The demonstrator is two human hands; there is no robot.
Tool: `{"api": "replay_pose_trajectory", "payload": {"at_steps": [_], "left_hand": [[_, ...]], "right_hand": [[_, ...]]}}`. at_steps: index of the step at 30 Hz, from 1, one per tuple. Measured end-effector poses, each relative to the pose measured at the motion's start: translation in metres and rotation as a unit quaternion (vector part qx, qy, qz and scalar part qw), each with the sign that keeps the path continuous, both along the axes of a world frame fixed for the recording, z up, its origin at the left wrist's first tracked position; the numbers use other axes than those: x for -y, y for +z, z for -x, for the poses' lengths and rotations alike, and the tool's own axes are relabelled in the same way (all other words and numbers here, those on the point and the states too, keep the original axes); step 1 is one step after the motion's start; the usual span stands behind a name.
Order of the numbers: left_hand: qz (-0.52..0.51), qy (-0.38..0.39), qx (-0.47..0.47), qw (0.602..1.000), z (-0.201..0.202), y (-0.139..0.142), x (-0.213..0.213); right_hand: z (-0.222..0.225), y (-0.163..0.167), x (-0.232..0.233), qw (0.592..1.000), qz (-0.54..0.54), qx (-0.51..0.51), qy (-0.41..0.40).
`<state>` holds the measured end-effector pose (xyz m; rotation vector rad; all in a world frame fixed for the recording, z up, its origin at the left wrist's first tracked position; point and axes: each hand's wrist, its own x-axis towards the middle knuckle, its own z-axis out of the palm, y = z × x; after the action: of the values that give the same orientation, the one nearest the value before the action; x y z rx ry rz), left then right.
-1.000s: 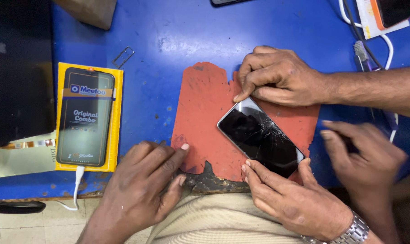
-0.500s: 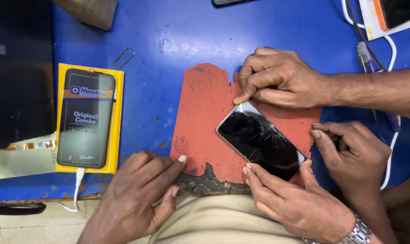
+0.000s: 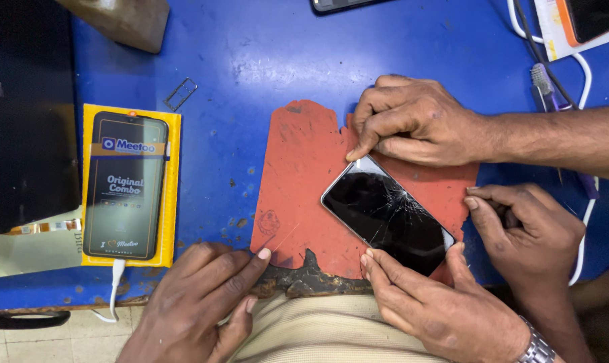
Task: The person holds a smartphone with a cracked screen on a red mat and pries at the broken glass with their fingers while another person's hands assist at the edges. They then handle the phone packaging, set the phone body down, and use a screwdriver to work on the phone's internal components.
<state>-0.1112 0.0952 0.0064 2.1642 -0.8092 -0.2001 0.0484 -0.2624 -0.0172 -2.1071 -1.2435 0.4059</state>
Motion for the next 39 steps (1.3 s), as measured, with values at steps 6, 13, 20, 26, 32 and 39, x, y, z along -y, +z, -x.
{"api": "replay_pose_trajectory", "payload": {"at_steps": [6, 13, 20, 26, 32, 39], "left_hand": [[0.006, -0.009, 0.013, 1.0, 0.004, -0.007, -0.005], [0.018, -0.018, 0.026, 0.999, 0.009, -0.01, -0.011], [0.017, -0.008, -0.007, 1.0, 0.017, -0.01, -0.015], [0.022, -0.002, -0.004, 1.0, 0.024, -0.014, -0.018], [0.03, -0.002, 0.001, 1.0, 0.029, -0.015, -0.02], [0.01, 0.004, 0.004, 1.0, 0.036, -0.013, -0.02]], "right_hand": [[-0.001, 0.001, -0.002, 1.0, -0.003, 0.003, 0.002], [0.0, 0.0, 0.0, 1.0, -0.003, -0.001, -0.005], [0.0, 0.002, -0.002, 1.0, -0.004, 0.002, -0.005], [0.0, -0.002, 0.0, 1.0, -0.014, 0.003, -0.004], [-0.001, 0.004, -0.004, 1.0, -0.015, 0.008, -0.005], [-0.003, 0.01, -0.008, 1.0, -0.024, 0.003, 0.0]]}}
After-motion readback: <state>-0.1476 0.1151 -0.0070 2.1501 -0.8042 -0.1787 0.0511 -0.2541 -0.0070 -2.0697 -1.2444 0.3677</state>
